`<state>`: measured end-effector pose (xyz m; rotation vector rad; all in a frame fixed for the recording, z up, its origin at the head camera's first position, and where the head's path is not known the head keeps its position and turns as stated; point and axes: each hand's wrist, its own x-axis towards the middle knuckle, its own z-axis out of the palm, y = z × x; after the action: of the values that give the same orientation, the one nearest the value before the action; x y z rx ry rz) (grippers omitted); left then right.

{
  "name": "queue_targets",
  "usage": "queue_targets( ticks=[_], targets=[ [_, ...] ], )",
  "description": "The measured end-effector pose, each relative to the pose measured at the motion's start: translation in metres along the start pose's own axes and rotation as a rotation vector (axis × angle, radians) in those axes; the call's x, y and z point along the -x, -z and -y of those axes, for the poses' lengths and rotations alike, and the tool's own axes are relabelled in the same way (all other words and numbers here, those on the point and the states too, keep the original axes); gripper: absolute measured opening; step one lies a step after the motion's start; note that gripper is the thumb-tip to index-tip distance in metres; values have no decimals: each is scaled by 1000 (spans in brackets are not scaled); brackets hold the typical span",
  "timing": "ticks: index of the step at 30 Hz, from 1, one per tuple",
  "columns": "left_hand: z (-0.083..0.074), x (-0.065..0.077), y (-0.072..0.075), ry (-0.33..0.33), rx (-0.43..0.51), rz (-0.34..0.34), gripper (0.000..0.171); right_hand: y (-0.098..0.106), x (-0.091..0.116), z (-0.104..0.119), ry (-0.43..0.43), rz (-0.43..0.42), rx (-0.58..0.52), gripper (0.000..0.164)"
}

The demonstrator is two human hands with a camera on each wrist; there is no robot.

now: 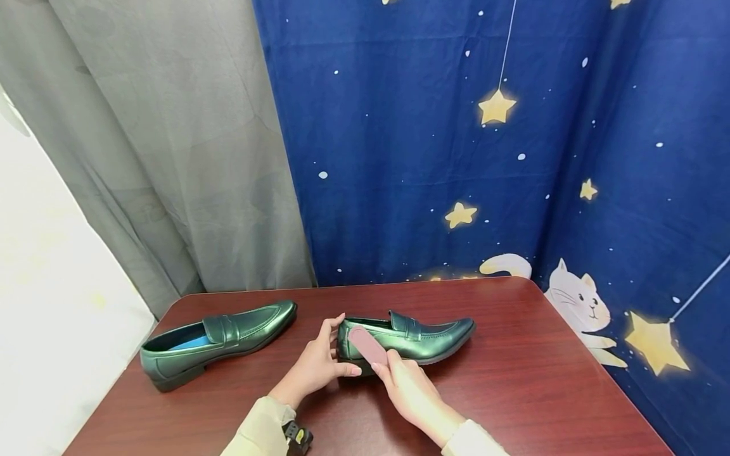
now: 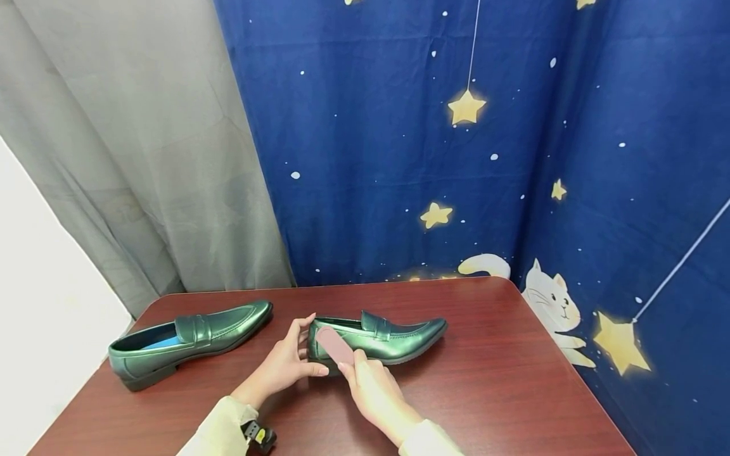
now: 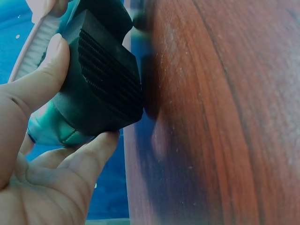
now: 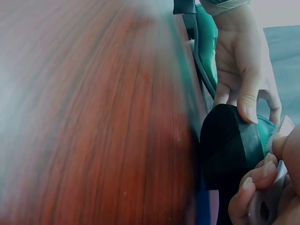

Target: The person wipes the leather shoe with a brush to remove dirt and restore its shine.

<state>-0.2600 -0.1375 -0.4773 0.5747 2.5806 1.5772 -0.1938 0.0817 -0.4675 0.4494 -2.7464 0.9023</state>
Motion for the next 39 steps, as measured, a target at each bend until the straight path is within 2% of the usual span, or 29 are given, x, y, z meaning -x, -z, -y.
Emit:
queue_targets(
  ticks=[19,26,39],
  targets=[
    [2,-1,1,11,24,12,111,14,10,-24,-11,-27,4,28],
    [1,-1,1,9,24,10,111,26,12,-35,-42,-1,-2,30],
    [2,-2,1,16,28,18,112,43,10,-51,-42,48,-27,30]
  ],
)
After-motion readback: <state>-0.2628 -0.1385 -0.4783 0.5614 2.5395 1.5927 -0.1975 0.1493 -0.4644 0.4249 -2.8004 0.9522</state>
